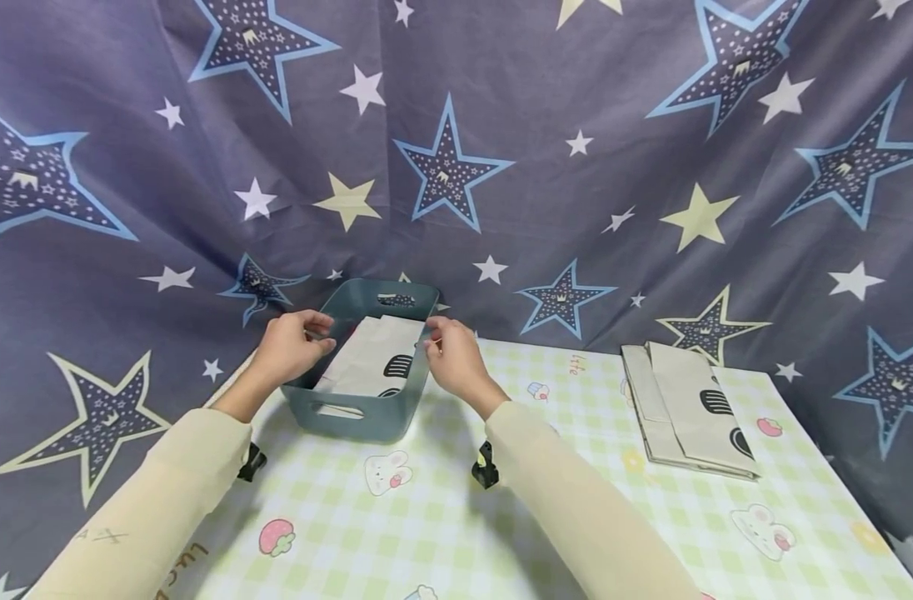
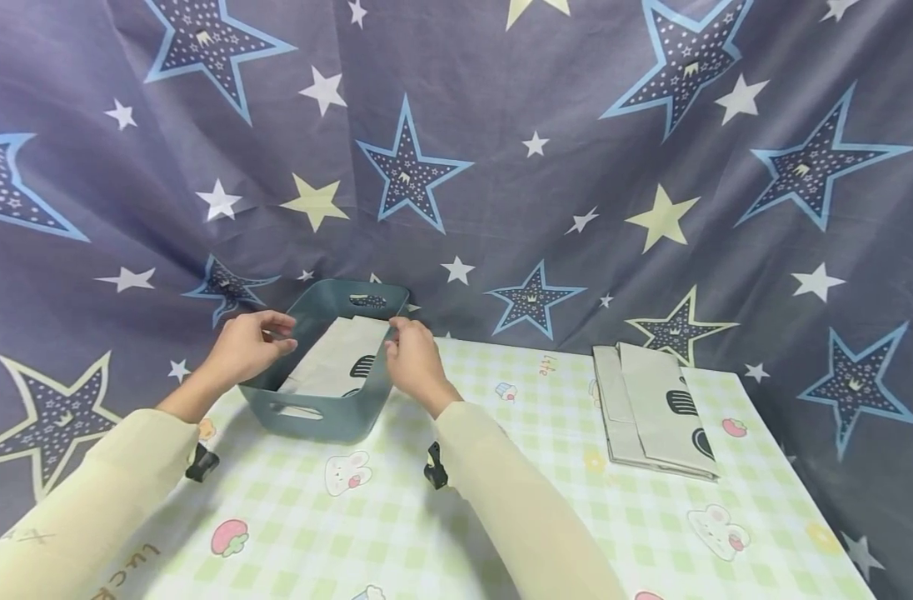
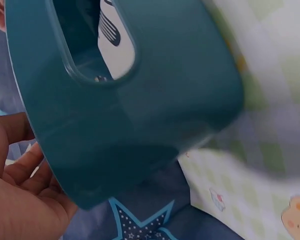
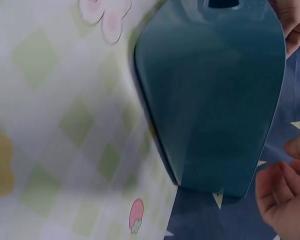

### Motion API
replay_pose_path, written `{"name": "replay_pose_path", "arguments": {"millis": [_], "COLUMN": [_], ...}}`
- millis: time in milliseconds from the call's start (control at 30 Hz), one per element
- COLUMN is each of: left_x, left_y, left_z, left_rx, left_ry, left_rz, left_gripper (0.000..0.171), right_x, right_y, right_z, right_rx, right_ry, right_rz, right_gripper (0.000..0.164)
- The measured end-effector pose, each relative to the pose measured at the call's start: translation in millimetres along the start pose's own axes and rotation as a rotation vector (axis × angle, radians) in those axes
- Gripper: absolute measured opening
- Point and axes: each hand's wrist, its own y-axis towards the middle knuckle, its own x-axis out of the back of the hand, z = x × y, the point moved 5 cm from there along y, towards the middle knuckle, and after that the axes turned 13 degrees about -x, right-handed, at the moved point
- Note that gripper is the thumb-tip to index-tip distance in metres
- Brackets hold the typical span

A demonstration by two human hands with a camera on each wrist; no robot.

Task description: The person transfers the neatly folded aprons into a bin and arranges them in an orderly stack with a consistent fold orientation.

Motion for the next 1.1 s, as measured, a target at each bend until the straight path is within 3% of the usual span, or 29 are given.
{"name": "replay_pose_path", "arguments": {"millis": [300, 600, 1100], "left_x": [-19.7, -43.8, -68.1], "left_y": [11.3, 25.2, 34.2], "left_z": [-16.8, -49.9, -98.0], "left_rx": [-0.034, -0.084, -0.116], "left_ry": [-0.036, -0.128, -0.212], "left_rz": [-0.046, -0.081, -0.054], "left_gripper": [0.03, 0.028, 0.03], "right_x": [12, 34, 68], "right_y": [-1, -5, -13], "right_z": [-27, -63, -103], "right_rx": [0.077, 0.052, 0.029], "right_ry": [-0.114, -0.174, -0.248], "right_rz": [-0.075, -0.142, -0.169], "right_gripper": [0.036, 0.035, 0.038]}}
